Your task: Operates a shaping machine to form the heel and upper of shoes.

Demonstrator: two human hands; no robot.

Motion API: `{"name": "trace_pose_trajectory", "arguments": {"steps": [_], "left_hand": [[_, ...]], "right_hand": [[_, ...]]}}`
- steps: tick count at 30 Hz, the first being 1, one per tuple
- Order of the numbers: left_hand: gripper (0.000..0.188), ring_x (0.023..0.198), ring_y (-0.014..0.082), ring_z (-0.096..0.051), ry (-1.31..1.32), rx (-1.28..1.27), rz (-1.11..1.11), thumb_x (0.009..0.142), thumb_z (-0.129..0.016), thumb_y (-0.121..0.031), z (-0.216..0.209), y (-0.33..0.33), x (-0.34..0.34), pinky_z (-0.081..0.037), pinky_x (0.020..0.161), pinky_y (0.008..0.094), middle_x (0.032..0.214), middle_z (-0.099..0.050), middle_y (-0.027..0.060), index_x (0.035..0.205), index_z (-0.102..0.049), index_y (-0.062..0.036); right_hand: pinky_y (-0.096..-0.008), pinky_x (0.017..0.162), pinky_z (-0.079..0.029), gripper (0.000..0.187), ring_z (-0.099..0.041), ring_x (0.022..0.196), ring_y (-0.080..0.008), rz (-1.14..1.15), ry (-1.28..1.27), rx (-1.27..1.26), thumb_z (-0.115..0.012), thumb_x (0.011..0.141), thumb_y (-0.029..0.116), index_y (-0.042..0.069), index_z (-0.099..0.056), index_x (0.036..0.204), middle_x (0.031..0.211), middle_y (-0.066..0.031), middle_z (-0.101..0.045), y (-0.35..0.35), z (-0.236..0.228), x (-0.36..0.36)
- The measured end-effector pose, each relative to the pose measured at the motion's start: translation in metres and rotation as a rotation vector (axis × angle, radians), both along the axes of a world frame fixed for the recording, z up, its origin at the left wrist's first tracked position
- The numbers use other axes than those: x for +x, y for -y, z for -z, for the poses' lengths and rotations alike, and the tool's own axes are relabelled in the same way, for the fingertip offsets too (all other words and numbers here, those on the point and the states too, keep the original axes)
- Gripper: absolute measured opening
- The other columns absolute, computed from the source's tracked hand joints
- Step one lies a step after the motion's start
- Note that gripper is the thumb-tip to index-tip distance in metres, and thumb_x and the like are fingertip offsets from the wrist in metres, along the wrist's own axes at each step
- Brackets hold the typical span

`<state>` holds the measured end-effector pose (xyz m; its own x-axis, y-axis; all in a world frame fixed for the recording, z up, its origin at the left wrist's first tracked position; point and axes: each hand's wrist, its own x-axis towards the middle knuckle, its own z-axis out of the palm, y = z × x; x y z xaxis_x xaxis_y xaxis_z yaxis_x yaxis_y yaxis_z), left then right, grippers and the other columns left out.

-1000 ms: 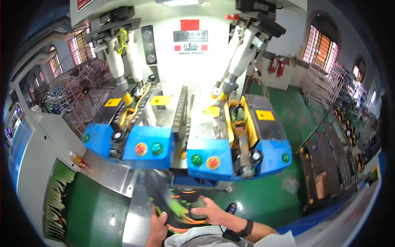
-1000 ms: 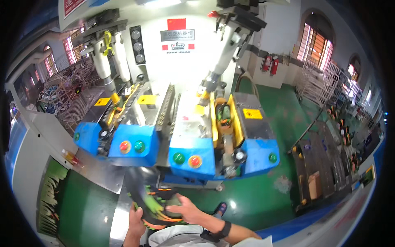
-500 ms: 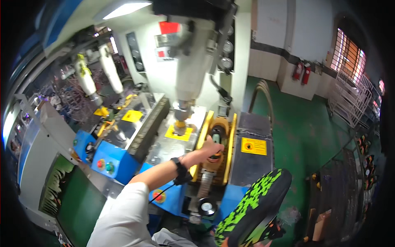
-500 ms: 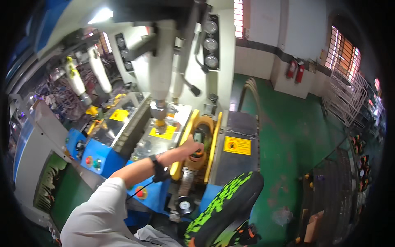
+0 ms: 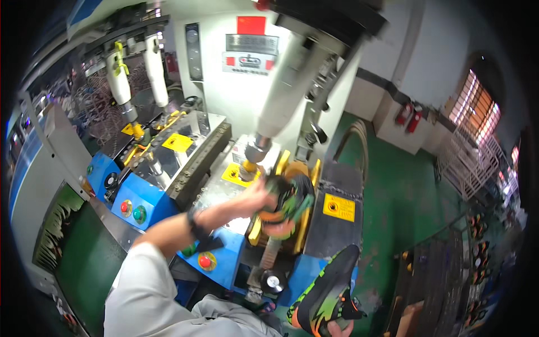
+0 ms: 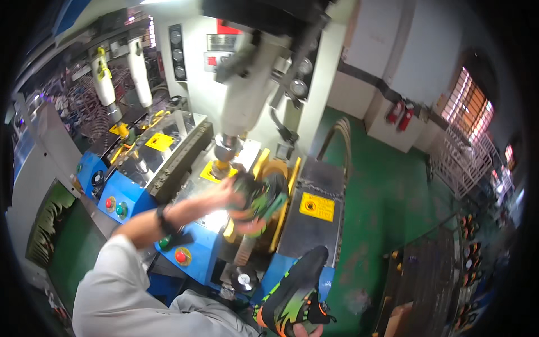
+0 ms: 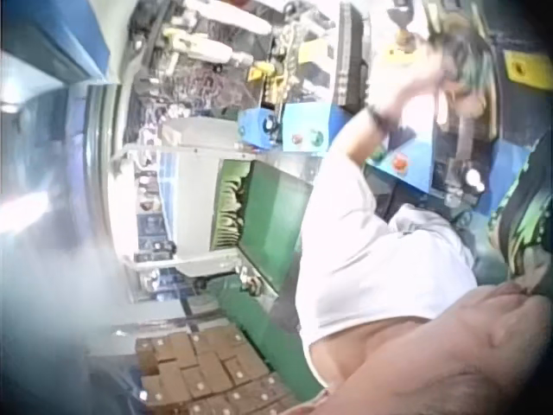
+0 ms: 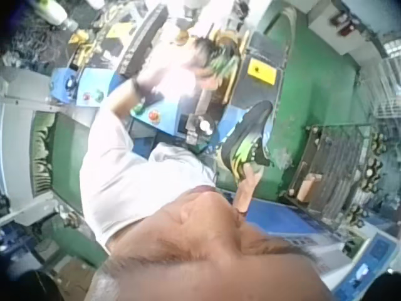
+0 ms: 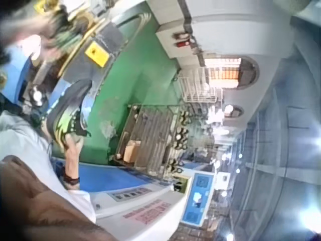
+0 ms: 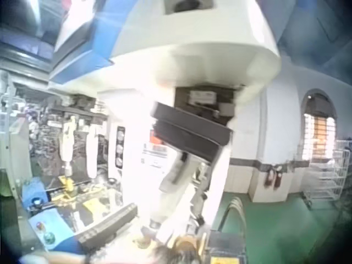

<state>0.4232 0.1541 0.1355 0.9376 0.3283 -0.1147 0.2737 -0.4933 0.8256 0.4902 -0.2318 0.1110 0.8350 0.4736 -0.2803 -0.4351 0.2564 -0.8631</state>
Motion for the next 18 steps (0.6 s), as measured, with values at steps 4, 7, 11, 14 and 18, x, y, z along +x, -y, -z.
{"name": "trace_pose_trajectory", "arguments": {"steps": [4,7,11,14,18], "left_hand": [[0.08,0.105,0.0194,-0.058,0.409,-1.04,-0.352,0.058,-0.074,-0.009,-0.023,0.058,-0.169,-0.046,0.093,0.0325,0.117,-0.058,0.009,0.131,-0.043,0.003],[0.087,0.113,0.0244,-0.057,0.551,-1.069,-0.453,0.056,-0.074,-0.012,-0.024,0.1,-0.257,-0.043,0.1,0.0369,0.123,-0.058,0.014,0.135,-0.041,0.0051],[0.079,0.087,0.0298,-0.066,0.834,-0.975,-1.179,0.048,-0.063,-0.009,0.003,0.176,-0.353,-0.055,0.08,0.0373,0.104,-0.064,0.0165,0.124,-0.05,0.006],[0.06,0.087,0.0283,-0.064,0.753,-0.999,-1.177,0.06,-0.06,-0.006,0.037,0.195,-0.375,-0.054,0.079,0.0371,0.1,-0.063,0.0152,0.118,-0.053,0.0043],[0.039,0.098,0.0267,-0.06,0.348,-0.601,-1.394,0.078,-0.053,-0.009,0.134,0.275,-0.489,-0.05,0.077,0.0341,0.104,-0.06,0.0131,0.115,-0.054,0.002]], "right_hand": [[-0.0385,0.092,-0.05,0.057,-0.061,0.104,-0.0269,-0.087,0.014,-0.094,-0.062,0.074,0.003,0.0,-0.045,0.129,0.117,-0.0136,-0.058,-0.061,-0.011,-0.014],[-0.0394,0.085,-0.055,0.03,-0.064,0.096,-0.0258,-0.451,-0.059,-0.21,-0.059,0.081,0.008,0.002,-0.057,0.111,0.103,-0.0134,-0.063,-0.139,0.009,0.089],[-0.0536,0.077,-0.056,0.028,-0.066,0.09,-0.0317,-0.684,-0.174,-0.427,-0.058,0.08,0.007,-0.004,-0.057,0.105,0.099,-0.0182,-0.064,-0.273,0.004,0.169],[-0.049,0.077,-0.051,0.044,-0.064,0.086,-0.0392,-0.456,0.645,-0.82,-0.059,0.072,0.004,-0.011,-0.048,0.112,0.098,-0.0261,-0.062,-0.316,0.057,0.151],[-0.0499,0.088,-0.044,0.048,-0.055,0.098,-0.0514,-0.206,1.068,-0.882,-0.055,0.071,0.003,-0.01,-0.036,0.114,0.101,-0.0365,-0.056,-0.342,0.102,0.08]]}}
